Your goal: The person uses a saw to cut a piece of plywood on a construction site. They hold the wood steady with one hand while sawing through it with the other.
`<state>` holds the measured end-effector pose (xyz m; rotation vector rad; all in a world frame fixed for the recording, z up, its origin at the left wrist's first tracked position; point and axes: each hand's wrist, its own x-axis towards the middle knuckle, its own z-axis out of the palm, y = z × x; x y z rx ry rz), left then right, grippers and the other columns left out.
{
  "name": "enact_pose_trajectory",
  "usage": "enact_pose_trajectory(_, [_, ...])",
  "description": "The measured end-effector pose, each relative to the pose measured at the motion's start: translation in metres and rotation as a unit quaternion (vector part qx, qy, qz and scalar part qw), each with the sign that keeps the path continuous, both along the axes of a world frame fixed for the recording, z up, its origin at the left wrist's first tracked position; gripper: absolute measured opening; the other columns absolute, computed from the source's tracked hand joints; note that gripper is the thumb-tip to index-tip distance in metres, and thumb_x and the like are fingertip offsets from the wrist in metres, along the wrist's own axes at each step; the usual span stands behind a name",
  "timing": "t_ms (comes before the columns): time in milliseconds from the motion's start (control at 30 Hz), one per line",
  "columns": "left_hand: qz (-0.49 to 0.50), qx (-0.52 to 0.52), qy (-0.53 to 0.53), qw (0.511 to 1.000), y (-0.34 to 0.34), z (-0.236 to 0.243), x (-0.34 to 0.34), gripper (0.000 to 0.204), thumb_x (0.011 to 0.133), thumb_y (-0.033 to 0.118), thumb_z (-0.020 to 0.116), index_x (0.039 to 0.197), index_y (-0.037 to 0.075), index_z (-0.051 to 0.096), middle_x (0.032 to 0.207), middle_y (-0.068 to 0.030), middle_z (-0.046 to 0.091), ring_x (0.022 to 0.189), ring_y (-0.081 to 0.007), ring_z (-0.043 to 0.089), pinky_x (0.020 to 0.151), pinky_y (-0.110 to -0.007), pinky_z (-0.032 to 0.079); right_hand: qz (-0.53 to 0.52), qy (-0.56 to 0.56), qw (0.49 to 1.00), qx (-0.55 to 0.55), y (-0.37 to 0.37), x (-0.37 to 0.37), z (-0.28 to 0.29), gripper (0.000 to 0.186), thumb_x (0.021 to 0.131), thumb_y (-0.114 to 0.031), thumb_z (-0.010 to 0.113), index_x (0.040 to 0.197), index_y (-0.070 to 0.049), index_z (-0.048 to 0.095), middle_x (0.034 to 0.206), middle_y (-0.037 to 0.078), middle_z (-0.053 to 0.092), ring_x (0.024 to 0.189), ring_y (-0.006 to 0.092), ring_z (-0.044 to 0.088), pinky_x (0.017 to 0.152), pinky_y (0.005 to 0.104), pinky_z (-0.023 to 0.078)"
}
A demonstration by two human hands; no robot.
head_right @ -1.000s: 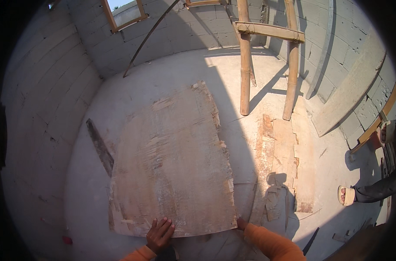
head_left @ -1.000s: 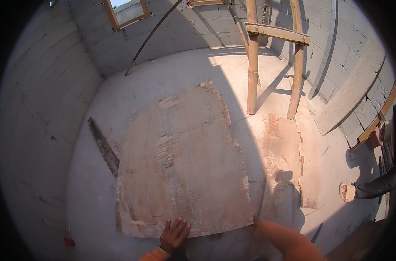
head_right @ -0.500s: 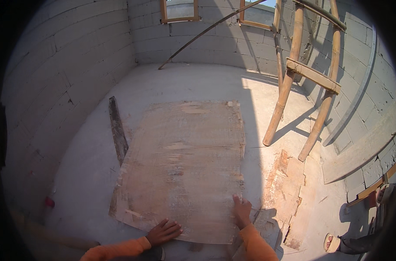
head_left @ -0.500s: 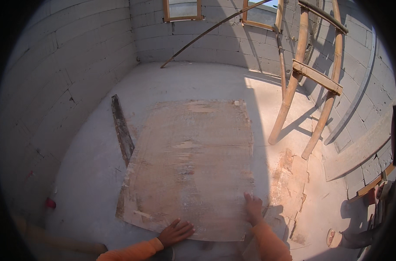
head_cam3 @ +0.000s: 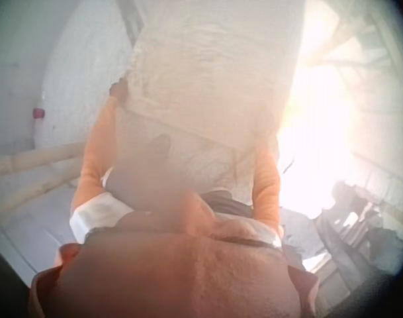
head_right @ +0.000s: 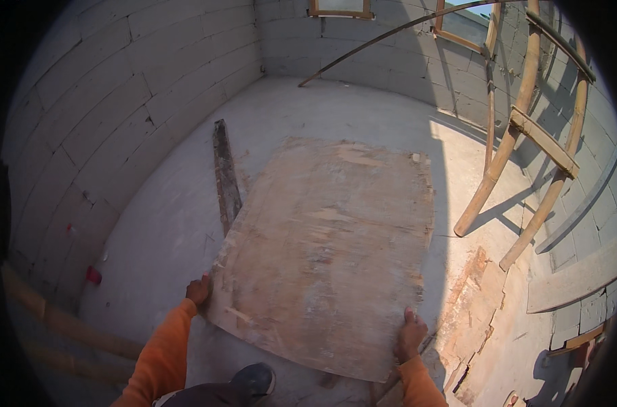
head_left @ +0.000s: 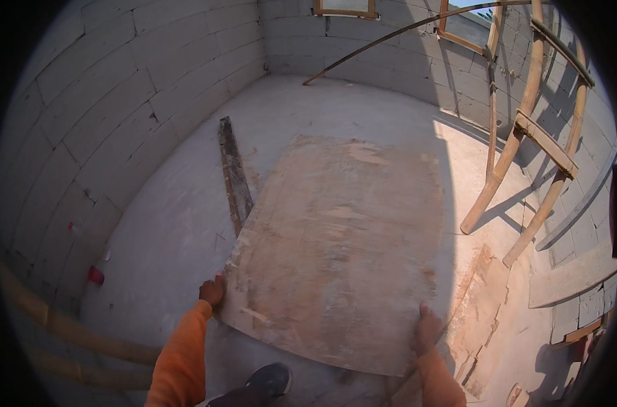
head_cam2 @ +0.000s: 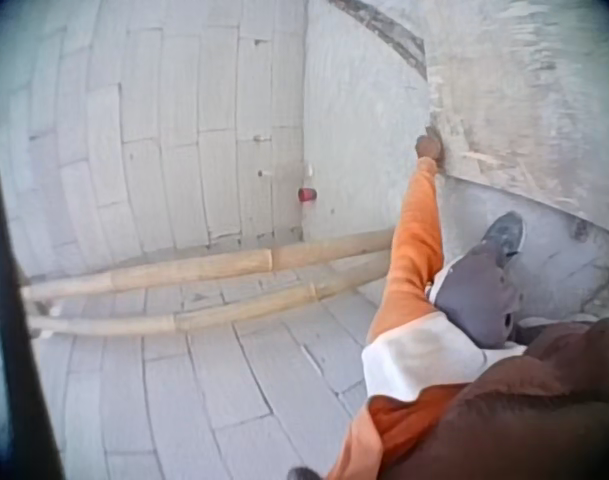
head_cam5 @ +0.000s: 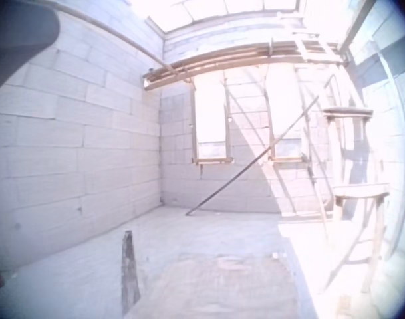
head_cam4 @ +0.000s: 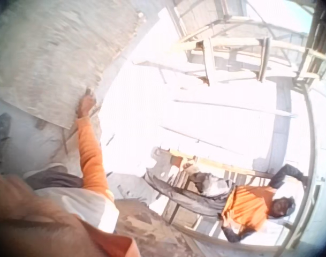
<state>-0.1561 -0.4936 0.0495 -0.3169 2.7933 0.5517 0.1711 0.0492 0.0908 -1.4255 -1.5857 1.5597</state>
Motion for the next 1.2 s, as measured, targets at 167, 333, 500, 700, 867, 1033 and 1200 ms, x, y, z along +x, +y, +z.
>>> enact_pose_trajectory(167, [0.131, 0.068, 0.08, 0.986, 0.018, -0.016, 0.015, 0.081, 0.105, 0.062, 0.039, 0.111, -0.011, 0.072, 0.118, -0.0368, 0.068, 0.116, -0.0531, 0.063, 0.106, -0.055, 0.046, -0.009, 0.033, 0.999, 0.014, -0.002, 0.006, 0.007, 0.034, 0.1, -0.025, 0.07, 0.097, 0.009, 0.069, 0.089, 0.008, 0.067, 0.082, 0.0172, 0.056, 0.077, 0.0353, 0.048])
enact_pose_trajectory(333, [0.132, 0.078, 0.088, 0.984, 0.054, 0.007, 0.043, 0.073, 0.105, 0.059, 0.041, 0.107, -0.006, 0.074, 0.114, -0.0318, 0.071, 0.111, -0.0515, 0.065, 0.101, -0.055, 0.048, -0.033, 0.049, 0.998, 0.008, 0.024, 0.036, -0.017, 0.035, 0.1, -0.025, 0.07, 0.101, 0.01, 0.07, 0.092, 0.009, 0.068, 0.084, 0.0184, 0.058, 0.08, 0.0338, 0.049])
enact_pose_trajectory(500, [0.161, 0.033, 0.161, 0.973, 0.043, -0.016, 0.041, 0.069, 0.106, 0.056, 0.041, 0.099, -0.005, 0.073, 0.107, -0.0296, 0.072, 0.105, -0.0506, 0.066, 0.097, -0.057, 0.049, -0.027, 0.059, 0.998, -0.013, 0.023, 0.032, -0.031, 0.043, 0.099, -0.029, 0.071, 0.108, 0.014, 0.07, 0.096, 0.014, 0.071, 0.09, 0.0207, 0.063, 0.084, 0.0335, 0.05])
enact_pose_trajectory(700, [0.164, 0.05, 0.172, 0.97, 0.034, -0.013, 0.032, 0.061, 0.108, 0.048, 0.044, 0.094, -0.003, 0.074, 0.103, -0.0287, 0.073, 0.099, -0.0501, 0.068, 0.092, -0.058, 0.051, -0.014, 0.022, 1.0, 0.016, 0.003, 0.02, -0.008, 0.048, 0.098, -0.031, 0.073, 0.11, 0.016, 0.07, 0.094, 0.014, 0.072, 0.088, 0.0199, 0.062, 0.082, 0.0347, 0.051])
enact_pose_trajectory(867, [0.157, 0.056, 0.189, 0.968, 0.031, -0.027, 0.023, 0.058, 0.107, 0.044, 0.046, 0.088, -0.005, 0.072, 0.095, -0.029, 0.072, 0.092, -0.05, 0.068, 0.088, -0.058, 0.051, -0.024, 0.011, 0.998, 0.052, -0.003, 0.013, -0.018, 0.044, 0.097, -0.03, 0.072, 0.105, 0.013, 0.072, 0.087, 0.01, 0.068, 0.083, 0.017, 0.058, 0.077, 0.0356, 0.049])
enact_pose_trajectory(1033, [0.143, 0.082, 0.201, 0.966, 0.037, -0.03, 0.026, 0.057, 0.107, 0.041, 0.046, 0.081, -0.006, 0.068, 0.087, -0.029, 0.071, 0.085, -0.0494, 0.067, 0.082, -0.057, 0.049, 0.0, -0.024, 0.998, 0.056, -0.004, 0.026, -0.018, 0.039, 0.097, -0.027, 0.069, 0.101, 0.012, 0.073, 0.081, 0.008, 0.064, 0.08, 0.017, 0.057, 0.077, 0.0368, 0.048])
enact_pose_trajectory(1200, [0.134, 0.069, 0.221, 0.964, 0.015, -0.045, 0.007, 0.055, 0.105, 0.038, 0.048, 0.078, -0.005, 0.066, 0.082, -0.0274, 0.07, 0.08, -0.0503, 0.065, 0.078, -0.058, 0.049, -0.02, -0.009, 0.991, 0.133, -0.018, 0.018, 0.002, 0.045, 0.099, -0.03, 0.067, 0.086, 0.014, 0.067, 0.069, 0.006, 0.057, 0.071, 0.0141, 0.05, 0.068, 0.0359, 0.045])
